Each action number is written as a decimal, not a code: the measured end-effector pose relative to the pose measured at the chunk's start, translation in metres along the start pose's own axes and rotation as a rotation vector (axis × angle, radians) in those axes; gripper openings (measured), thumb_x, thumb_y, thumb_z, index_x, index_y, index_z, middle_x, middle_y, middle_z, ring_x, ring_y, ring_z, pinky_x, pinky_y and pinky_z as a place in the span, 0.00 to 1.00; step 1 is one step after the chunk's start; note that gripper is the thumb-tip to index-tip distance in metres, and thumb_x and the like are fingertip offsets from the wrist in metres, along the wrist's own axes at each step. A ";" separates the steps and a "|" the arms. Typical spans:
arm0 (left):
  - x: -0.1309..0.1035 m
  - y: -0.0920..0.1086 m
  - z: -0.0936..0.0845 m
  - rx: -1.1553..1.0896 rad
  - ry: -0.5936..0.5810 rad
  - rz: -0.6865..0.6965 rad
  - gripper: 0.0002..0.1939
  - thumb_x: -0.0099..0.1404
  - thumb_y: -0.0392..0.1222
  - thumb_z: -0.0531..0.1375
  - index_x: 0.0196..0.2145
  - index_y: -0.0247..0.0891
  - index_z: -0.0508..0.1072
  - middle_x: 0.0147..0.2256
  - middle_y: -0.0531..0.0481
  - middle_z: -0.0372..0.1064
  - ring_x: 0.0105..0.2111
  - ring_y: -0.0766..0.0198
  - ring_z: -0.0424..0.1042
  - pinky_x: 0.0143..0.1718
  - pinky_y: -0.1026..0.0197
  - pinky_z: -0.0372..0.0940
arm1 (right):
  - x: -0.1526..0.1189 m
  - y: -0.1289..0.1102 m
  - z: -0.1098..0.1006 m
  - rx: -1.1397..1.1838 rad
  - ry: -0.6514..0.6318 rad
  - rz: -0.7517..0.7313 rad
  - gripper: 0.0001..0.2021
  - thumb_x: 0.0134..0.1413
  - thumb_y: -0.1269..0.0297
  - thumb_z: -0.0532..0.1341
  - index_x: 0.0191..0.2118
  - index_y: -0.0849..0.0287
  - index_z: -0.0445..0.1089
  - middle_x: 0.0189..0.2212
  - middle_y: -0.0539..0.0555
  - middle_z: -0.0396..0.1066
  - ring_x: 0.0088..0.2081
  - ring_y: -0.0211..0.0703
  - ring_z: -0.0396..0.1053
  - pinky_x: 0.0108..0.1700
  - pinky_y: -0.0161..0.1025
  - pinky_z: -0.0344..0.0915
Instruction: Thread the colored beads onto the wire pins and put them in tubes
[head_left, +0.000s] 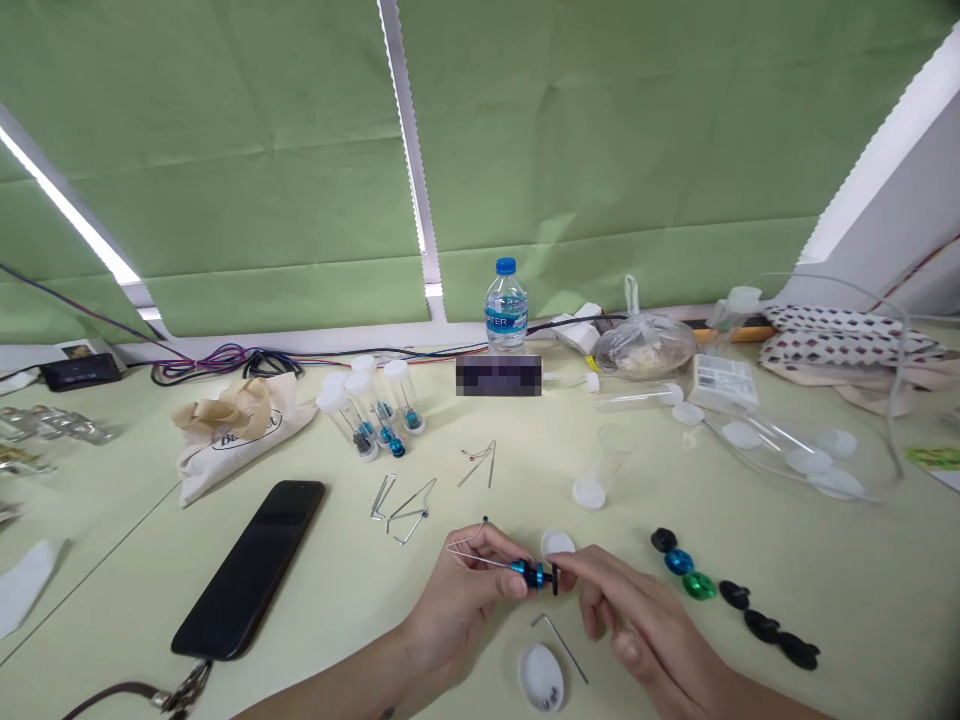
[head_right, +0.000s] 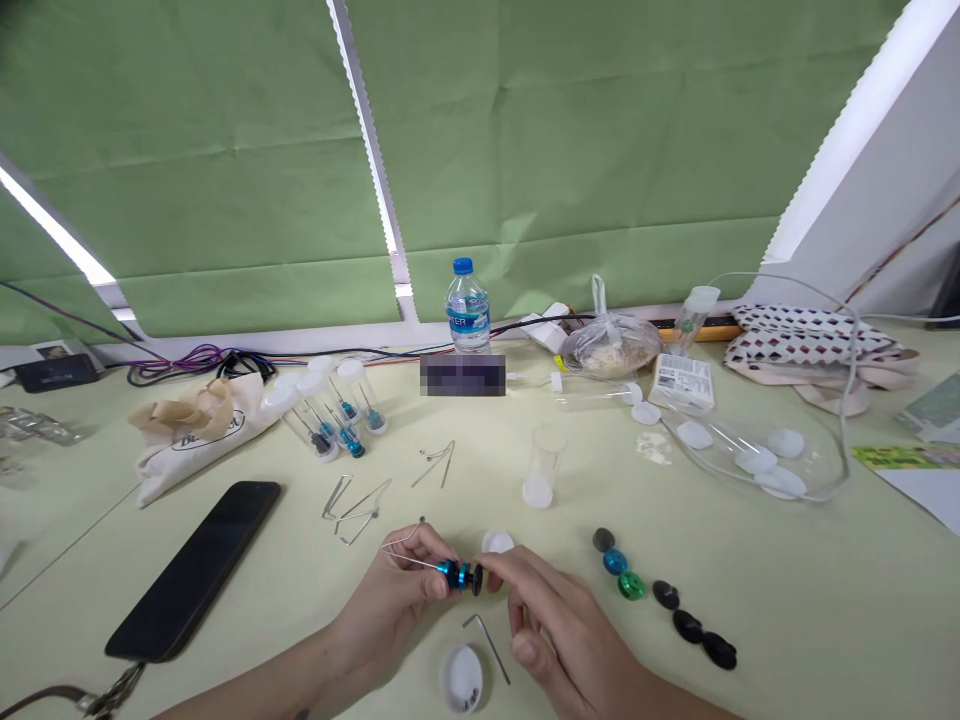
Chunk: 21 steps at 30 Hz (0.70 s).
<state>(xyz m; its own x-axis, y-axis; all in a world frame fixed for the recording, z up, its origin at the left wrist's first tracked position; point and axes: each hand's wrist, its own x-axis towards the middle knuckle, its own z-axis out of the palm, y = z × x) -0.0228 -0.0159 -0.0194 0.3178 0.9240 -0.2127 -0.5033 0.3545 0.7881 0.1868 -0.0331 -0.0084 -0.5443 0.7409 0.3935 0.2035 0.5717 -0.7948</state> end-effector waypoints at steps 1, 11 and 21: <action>0.000 0.000 0.000 0.002 0.005 -0.001 0.10 0.45 0.29 0.71 0.26 0.34 0.76 0.26 0.49 0.76 0.27 0.65 0.73 0.33 0.62 0.64 | 0.000 0.000 0.000 -0.001 -0.002 0.003 0.23 0.67 0.49 0.43 0.60 0.51 0.57 0.36 0.55 0.66 0.30 0.42 0.66 0.32 0.39 0.67; -0.001 0.000 0.002 0.000 0.022 -0.008 0.10 0.44 0.30 0.72 0.25 0.34 0.76 0.25 0.49 0.76 0.27 0.65 0.72 0.33 0.62 0.63 | -0.001 0.002 0.000 0.007 -0.010 0.020 0.23 0.67 0.48 0.42 0.61 0.50 0.55 0.37 0.55 0.65 0.31 0.42 0.66 0.33 0.40 0.66; -0.001 0.002 0.003 -0.001 0.038 -0.012 0.11 0.43 0.30 0.72 0.25 0.34 0.76 0.25 0.49 0.76 0.26 0.66 0.72 0.32 0.63 0.63 | -0.003 0.002 0.000 0.015 -0.034 0.027 0.23 0.67 0.49 0.42 0.62 0.49 0.53 0.38 0.55 0.64 0.31 0.42 0.65 0.33 0.40 0.66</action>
<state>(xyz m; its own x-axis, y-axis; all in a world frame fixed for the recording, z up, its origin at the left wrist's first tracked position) -0.0213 -0.0169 -0.0161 0.2929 0.9244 -0.2445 -0.4999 0.3660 0.7849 0.1885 -0.0338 -0.0111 -0.5664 0.7435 0.3555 0.2069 0.5458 -0.8119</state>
